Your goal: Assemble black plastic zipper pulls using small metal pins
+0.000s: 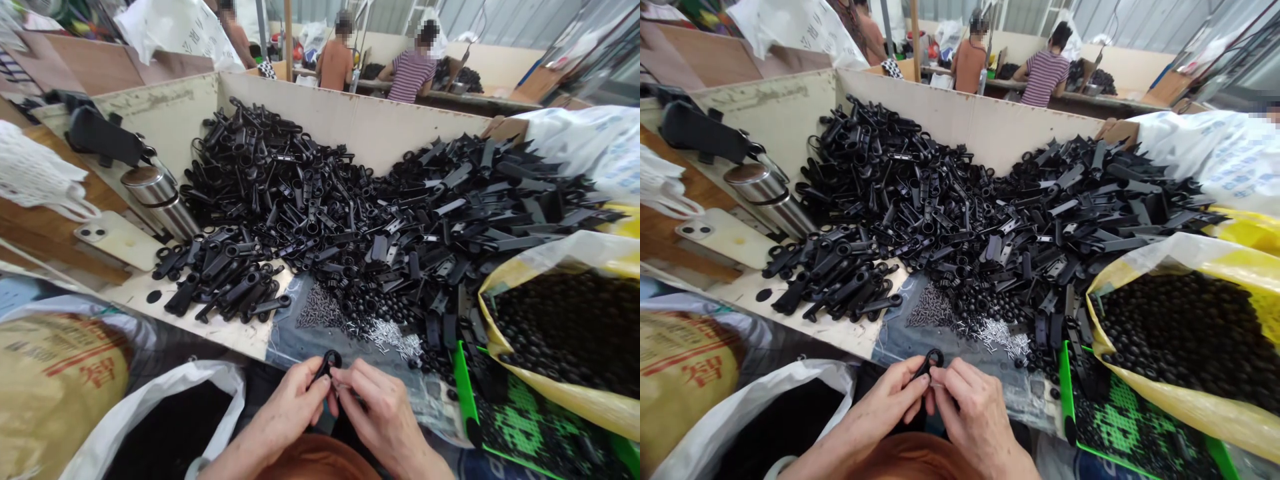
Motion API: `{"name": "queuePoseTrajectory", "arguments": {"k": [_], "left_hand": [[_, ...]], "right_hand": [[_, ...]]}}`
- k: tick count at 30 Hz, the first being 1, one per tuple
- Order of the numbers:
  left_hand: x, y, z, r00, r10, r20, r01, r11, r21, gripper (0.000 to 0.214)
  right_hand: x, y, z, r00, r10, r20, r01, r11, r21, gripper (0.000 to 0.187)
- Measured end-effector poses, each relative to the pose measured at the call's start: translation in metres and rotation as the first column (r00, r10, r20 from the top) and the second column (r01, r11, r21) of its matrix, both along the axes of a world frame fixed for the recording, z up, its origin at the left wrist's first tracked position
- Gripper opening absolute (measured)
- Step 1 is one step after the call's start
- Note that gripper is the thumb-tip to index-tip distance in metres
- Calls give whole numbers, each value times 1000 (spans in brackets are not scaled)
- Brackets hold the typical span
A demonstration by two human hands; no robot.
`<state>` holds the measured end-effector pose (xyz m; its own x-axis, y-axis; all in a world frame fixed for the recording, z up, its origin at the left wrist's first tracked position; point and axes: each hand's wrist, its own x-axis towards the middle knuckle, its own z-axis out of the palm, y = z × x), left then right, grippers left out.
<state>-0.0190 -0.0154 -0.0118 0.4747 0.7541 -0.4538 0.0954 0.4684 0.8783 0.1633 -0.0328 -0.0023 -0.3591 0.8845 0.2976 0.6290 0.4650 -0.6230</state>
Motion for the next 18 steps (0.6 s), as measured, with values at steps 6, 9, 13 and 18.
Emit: {"name": "queuePoseTrajectory", "arguments": {"k": [6, 9, 13, 18], "left_hand": [[-2, -3, -13, 1000, 11, -26, -10, 999, 42, 37], [-2, -4, -19, 997, 39, -63, -32, 994, 107, 38], [-3, -4, -25, 998, 53, -44, -49, 995, 89, 42], [-4, -1, -28, 1000, 2, -19, -1, 999, 48, 47]], "right_hand": [[3, 1, 2, 991, 53, 124, -53, 999, -4, 35], [3, 3, 5, 984, 61, 167, -51, 997, -60, 38], [12, -1, 11, 987, 39, 157, -2, 975, -224, 33], [21, -13, 7, 982, 14, 187, 25, 978, -205, 51]]}}
